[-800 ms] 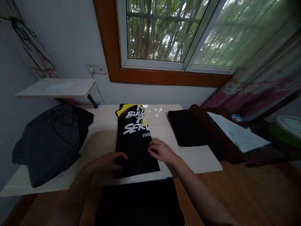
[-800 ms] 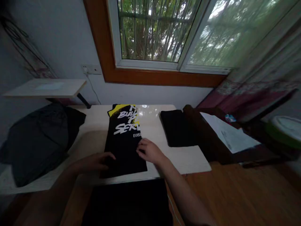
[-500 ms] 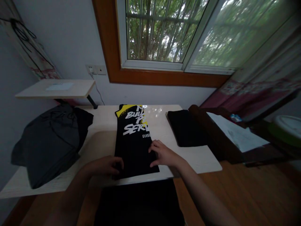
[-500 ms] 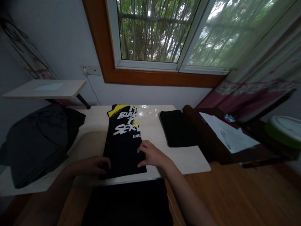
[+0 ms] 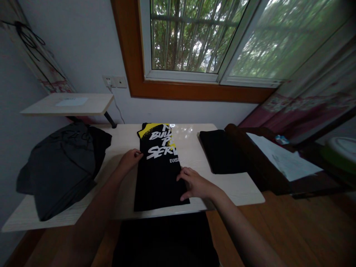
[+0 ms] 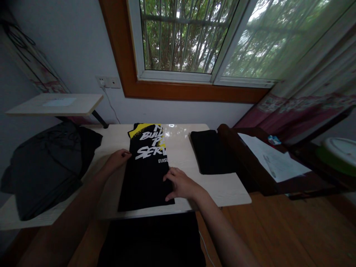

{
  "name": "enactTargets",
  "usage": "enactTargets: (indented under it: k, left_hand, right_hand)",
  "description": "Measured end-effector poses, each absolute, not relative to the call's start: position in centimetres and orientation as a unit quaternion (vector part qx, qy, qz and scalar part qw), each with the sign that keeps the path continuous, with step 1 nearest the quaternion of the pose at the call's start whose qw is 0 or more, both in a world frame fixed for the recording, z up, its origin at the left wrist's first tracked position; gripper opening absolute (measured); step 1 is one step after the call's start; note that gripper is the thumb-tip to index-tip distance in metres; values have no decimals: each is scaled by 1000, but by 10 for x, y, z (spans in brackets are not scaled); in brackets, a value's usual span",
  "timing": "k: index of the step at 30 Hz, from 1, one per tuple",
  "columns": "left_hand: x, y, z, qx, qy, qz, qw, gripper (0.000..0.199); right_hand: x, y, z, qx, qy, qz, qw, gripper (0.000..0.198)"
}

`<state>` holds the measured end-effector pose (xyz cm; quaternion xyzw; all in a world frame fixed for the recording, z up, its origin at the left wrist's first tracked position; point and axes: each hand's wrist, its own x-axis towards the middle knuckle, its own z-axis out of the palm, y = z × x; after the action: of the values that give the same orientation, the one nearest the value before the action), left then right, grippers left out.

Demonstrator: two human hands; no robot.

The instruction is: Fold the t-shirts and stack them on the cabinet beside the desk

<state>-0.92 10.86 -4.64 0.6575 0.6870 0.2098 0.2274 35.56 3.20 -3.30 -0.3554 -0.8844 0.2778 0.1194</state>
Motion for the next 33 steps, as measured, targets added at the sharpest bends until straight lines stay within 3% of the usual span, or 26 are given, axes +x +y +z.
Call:
enactTargets:
  k: [4,18,25,30,33]
  left_hand:
    - [0,146,-62,658,713,230,76,26]
    - [1,155,-73,608,753,252,9,8]
    - [9,148,-60,684,678,268,-27,33]
    - [41,148,-56,802,562,202,-29,47]
    - [58,150,-63,805,570,163,-28,53]
  right_hand:
    - [358,31,-37,-359,-883,279,119,75]
    - [356,32,-33,-359,-881,287,109,76]
    - [357,32,-34,-359,-881,289,107,77]
    - [357,33,-35,-354,-882,290,111,76]
    - [357,33,-36,-356,-883,286,107,76]
